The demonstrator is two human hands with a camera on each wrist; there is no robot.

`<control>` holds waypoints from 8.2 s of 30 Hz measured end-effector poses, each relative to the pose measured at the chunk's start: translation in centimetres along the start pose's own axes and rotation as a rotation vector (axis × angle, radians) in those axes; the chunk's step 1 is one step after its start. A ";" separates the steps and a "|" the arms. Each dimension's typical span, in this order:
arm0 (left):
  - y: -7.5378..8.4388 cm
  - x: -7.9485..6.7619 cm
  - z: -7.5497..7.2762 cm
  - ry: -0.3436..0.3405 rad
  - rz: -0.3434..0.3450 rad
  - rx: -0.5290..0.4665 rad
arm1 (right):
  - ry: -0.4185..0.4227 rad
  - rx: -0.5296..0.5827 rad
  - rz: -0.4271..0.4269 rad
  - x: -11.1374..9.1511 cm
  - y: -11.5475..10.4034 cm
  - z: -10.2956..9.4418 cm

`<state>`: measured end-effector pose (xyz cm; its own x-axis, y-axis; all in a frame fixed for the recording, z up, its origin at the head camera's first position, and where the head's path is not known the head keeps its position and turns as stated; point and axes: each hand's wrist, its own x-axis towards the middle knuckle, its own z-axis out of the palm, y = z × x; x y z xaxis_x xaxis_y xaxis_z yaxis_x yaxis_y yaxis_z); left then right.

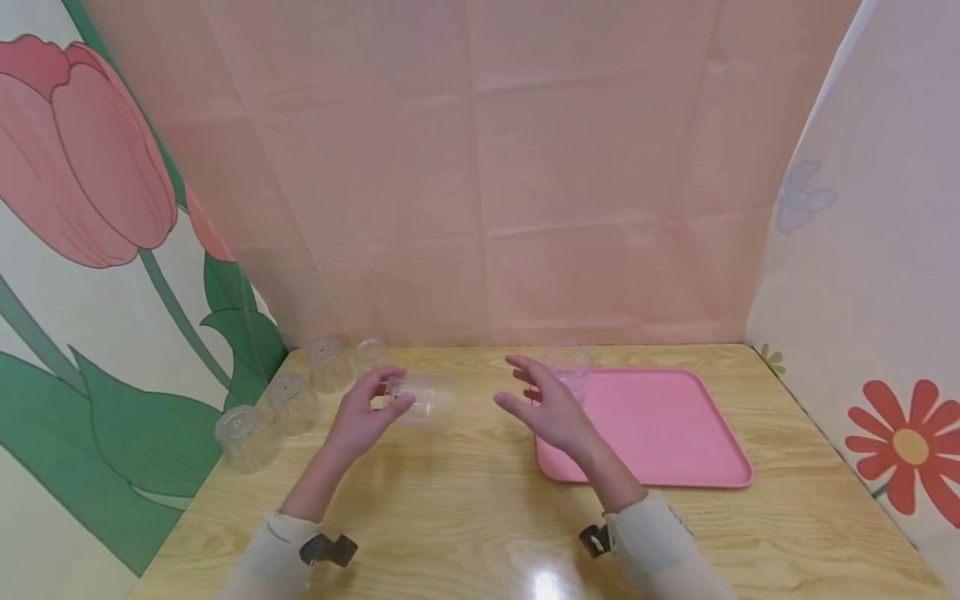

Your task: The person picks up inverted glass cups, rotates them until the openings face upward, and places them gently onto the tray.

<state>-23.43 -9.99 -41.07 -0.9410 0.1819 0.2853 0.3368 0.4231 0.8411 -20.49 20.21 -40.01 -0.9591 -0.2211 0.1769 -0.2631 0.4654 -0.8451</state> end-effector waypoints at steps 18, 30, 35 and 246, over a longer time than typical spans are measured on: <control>1.9 -0.4 1.2 -0.037 0.010 -0.106 | -0.054 0.076 0.013 -0.6 -1.0 0.9; 2.0 -0.3 2.3 -0.037 0.056 -0.165 | -0.058 0.141 -0.015 -0.8 -1.4 1.3; 2.5 -0.4 2.6 -0.040 0.063 -0.176 | -0.066 0.154 -0.030 -0.9 -1.3 1.5; 6.0 -0.8 2.0 -0.165 0.098 -0.097 | -0.052 -0.117 -0.046 -1.4 -1.5 -1.9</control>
<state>-20.60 -5.79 -37.21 -0.8833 0.3641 0.2953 0.4141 0.3107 0.8556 -18.97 21.48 -38.03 -0.9398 -0.2870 0.1855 -0.3202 0.5500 -0.7713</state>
